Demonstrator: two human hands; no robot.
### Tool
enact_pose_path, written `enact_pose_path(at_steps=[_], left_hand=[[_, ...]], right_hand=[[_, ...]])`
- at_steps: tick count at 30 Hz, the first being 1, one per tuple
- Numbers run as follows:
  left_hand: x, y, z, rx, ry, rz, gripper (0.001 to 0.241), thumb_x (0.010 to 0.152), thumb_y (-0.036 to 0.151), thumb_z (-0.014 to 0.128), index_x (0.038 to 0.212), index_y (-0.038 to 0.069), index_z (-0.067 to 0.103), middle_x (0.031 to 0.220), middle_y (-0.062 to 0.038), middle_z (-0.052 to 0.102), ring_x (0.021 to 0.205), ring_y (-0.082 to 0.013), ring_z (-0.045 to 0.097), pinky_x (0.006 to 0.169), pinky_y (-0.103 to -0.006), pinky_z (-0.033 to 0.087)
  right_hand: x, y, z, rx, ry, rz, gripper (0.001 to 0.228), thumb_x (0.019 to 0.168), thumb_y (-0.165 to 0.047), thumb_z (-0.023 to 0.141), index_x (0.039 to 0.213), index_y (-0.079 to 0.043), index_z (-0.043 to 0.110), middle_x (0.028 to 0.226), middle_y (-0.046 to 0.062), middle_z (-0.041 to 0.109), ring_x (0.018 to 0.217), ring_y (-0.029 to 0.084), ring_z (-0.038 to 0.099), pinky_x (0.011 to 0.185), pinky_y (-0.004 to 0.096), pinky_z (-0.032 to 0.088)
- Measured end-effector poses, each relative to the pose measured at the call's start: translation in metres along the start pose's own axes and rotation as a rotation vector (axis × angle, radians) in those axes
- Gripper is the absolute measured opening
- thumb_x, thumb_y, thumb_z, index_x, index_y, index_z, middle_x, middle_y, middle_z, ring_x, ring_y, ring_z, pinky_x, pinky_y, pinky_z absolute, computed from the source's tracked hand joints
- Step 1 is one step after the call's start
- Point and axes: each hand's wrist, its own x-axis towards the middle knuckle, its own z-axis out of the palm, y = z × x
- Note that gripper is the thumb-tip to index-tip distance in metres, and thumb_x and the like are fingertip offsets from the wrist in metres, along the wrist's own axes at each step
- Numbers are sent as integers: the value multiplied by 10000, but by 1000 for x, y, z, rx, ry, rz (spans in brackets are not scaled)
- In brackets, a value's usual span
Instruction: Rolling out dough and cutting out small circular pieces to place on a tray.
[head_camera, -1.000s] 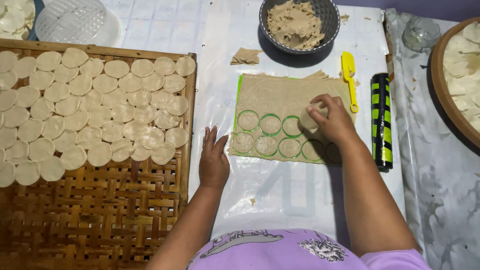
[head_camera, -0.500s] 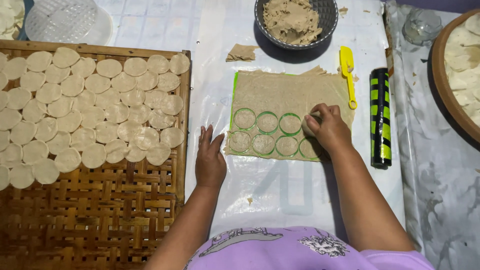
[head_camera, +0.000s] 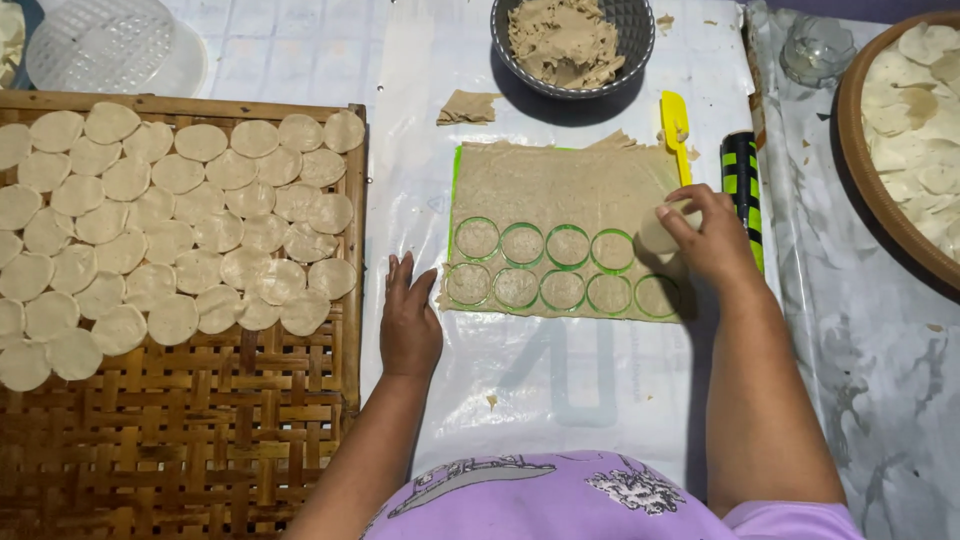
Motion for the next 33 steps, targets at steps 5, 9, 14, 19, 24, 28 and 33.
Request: enact_pose_path(at_steps=[5,9,14,19,24,28,33], left_hand=[[-1,1,0,-2,11,-1,390,949,-64,496,1258,91,677,1528,-188,487,1511,-393,334,1244,-472,298],[-3,-1,0,9,19,11,391,942,-66,496,1256,82,677,1527,-192,488,1508,-394,339,1239,-479,304],[-1,3,-1,17,4,-6,397,946,-64,489,1260,88,680,1532,-187,485,1512,-390,334,1242,-475,297],[1,7,-4,27,-14,-22,406,951,-67,484,1272,92,676,1544,-179,473,1520,-383,322,1250,-473,284],[-2,6,-3,36,-40,-20,404,951,-49,493,1284,106,663,1544,-180,467,1520,-390,315,1250,-486,284],[0,6,-4,32,-4,6,380,951,-46,502,1262,92,672,1526,-196,480,1501,-415,338,1237,-499,302],[0,5,-3,25,-6,18,379,955,-47,492,1259,93,668,1519,-192,490,1494,-411,355,1236,-500,299]], right_hand=[[-11,7,0,-52,-27,83,342,989,-473,660,1242,-243,647,1265,190,564,1173,513,610,971,574,499],[-19,7,12,-99,-74,130,349,980,-512,643,1230,-268,652,1300,168,561,1179,490,621,967,558,512],[-11,26,31,-70,-38,160,337,997,-537,611,1236,-299,612,1328,136,521,1179,455,628,942,545,525],[-18,3,18,-119,-107,152,391,991,-542,570,1253,-252,591,1382,181,513,1198,504,618,942,585,532],[-12,19,30,-136,-57,174,378,1029,-544,566,1243,-233,579,1366,190,496,1156,502,640,899,590,548],[-10,-24,17,-222,-33,195,456,1013,-606,561,1259,-224,589,1374,206,487,1080,557,661,902,629,534],[-1,-113,45,41,-78,-154,379,963,-398,674,1279,-202,604,1228,216,527,1168,568,589,982,629,499]])
